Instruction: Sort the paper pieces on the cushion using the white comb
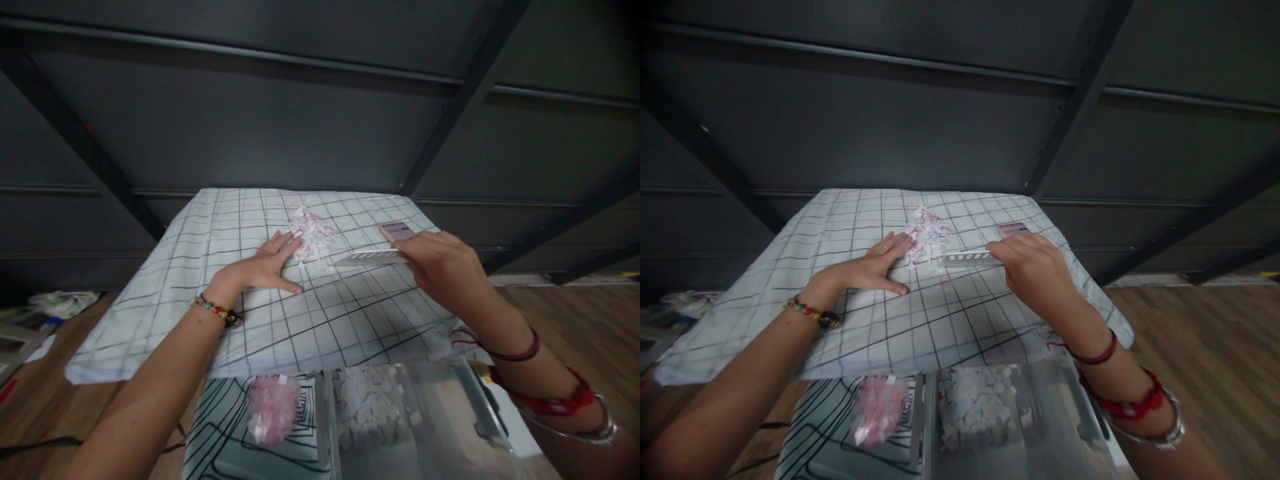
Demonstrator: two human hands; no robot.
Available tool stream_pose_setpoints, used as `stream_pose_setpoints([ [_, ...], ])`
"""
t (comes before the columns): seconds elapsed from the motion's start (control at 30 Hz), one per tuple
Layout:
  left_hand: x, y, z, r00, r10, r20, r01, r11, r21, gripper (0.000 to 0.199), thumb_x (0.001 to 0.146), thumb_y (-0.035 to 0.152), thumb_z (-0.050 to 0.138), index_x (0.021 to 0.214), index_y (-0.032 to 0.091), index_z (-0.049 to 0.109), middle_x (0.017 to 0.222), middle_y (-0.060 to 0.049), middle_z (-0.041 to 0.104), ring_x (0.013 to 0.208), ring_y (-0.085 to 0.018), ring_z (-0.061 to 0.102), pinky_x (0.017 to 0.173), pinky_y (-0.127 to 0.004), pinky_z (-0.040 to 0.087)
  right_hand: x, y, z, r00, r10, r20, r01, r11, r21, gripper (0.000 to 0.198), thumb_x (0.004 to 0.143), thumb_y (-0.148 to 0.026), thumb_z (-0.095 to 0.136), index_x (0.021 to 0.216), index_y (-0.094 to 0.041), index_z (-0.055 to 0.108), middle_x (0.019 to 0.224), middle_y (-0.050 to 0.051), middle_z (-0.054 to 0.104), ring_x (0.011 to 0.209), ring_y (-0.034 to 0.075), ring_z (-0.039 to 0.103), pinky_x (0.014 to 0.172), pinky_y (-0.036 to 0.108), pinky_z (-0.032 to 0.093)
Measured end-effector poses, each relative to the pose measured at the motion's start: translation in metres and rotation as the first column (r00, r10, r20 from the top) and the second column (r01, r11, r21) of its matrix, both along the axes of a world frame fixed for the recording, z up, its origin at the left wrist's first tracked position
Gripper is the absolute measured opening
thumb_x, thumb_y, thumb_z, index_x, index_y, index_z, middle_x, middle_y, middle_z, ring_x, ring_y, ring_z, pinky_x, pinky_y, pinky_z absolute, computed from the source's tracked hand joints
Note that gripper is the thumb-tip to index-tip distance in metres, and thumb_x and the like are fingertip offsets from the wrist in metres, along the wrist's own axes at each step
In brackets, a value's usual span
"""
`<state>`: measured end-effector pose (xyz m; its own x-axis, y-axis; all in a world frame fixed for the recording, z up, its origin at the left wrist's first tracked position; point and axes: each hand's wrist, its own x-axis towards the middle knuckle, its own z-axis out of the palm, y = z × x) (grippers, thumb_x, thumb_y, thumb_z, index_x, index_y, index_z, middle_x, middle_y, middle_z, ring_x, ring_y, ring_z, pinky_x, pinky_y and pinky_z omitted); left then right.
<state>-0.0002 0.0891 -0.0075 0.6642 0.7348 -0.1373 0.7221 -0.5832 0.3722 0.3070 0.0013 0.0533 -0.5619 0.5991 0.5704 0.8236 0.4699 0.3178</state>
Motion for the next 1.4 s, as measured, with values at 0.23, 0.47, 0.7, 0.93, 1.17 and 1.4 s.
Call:
stream_pose_setpoints([
  [0.23, 0.001, 0.0, 0.001, 1.0, 0.017, -0.019, -0.017, 1.0, 0.001, 0.119, 0.067, 0.072, 0.063, 0.15, 0.02, -0.003, 0.155, -0.014, -0.013, 0.139, -0.036, -0.014, 0.111, -0.048, 0.005, 0.002, 0.0, -0.001, 1.0, -0.018, 0.0, 0.018, 1.0, -0.021, 0.024, 0.08, -0.005, 0.043, 0.079, -0.018, 0.063, 0.069, 0.004, 0.065, 0.068, 0.018, 0.059, 0.066, 0.03, 0.041],
  [0.47, 0.001, 0.0, 0.0, 1.0, 0.001, -0.012, -0.001, 1.0, 0.011, 0.116, 0.068, 0.072, 0.062, 0.15, 0.023, -0.004, 0.156, -0.012, -0.013, 0.139, -0.037, -0.013, 0.111, -0.049, 0.006, 0.004, -0.001, -0.002, 1.0, 0.004, -0.017, -0.005, 0.998, -0.059, 0.026, 0.079, -0.005, 0.042, 0.08, -0.02, 0.063, 0.069, 0.002, 0.065, 0.067, 0.017, 0.059, 0.066, 0.03, 0.042],
  [0.7, 0.003, -0.001, 0.003, 0.999, 0.025, -0.035, -0.026, 1.0, -0.005, 0.12, 0.067, 0.071, 0.064, 0.15, 0.017, -0.002, 0.155, -0.015, -0.013, 0.139, -0.036, -0.013, 0.112, -0.047, 0.005, 0.007, 0.003, -0.001, 1.0, -0.007, -0.001, 0.007, 1.0, -0.009, 0.024, 0.079, -0.005, 0.042, 0.085, -0.016, 0.063, 0.08, 0.007, 0.068, 0.073, 0.02, 0.06, 0.066, 0.031, 0.041],
  [0.93, 0.003, -0.003, 0.006, 0.999, 0.029, -0.038, -0.029, 0.999, -0.016, 0.118, 0.068, 0.07, 0.063, 0.15, 0.017, -0.002, 0.155, -0.014, -0.014, 0.139, -0.036, -0.013, 0.112, -0.047, 0.004, 0.006, 0.006, -0.005, 1.0, -0.022, -0.006, 0.021, 0.999, -0.044, 0.024, 0.081, -0.006, 0.043, 0.082, -0.018, 0.063, 0.071, 0.004, 0.067, 0.071, 0.02, 0.061, 0.068, 0.031, 0.043],
  [1.17, 0.003, -0.002, 0.004, 0.999, 0.02, -0.039, -0.021, 1.0, -0.012, 0.118, 0.068, 0.071, 0.062, 0.15, 0.016, -0.001, 0.155, -0.014, -0.012, 0.139, -0.035, -0.014, 0.112, -0.046, 0.005, 0.011, 0.014, -0.008, 0.996, 0.027, -0.081, -0.028, 1.0, -0.006, 0.023, 0.083, -0.008, 0.044, 0.092, -0.015, 0.064, 0.089, 0.008, 0.071, 0.082, 0.02, 0.064, 0.072, 0.031, 0.045],
  [1.4, 0.005, -0.004, 0.008, 0.997, 0.025, -0.067, -0.025, 1.0, -0.001, 0.117, 0.069, 0.068, 0.063, 0.15, 0.013, 0.0, 0.155, -0.016, -0.011, 0.139, -0.035, -0.014, 0.112, -0.045, 0.004, 0.01, 0.009, -0.007, 1.0, -0.002, -0.007, 0.002, 0.999, -0.038, 0.024, 0.082, -0.007, 0.043, 0.086, -0.018, 0.063, 0.079, 0.005, 0.069, 0.077, 0.019, 0.063, 0.07, 0.03, 0.044],
])
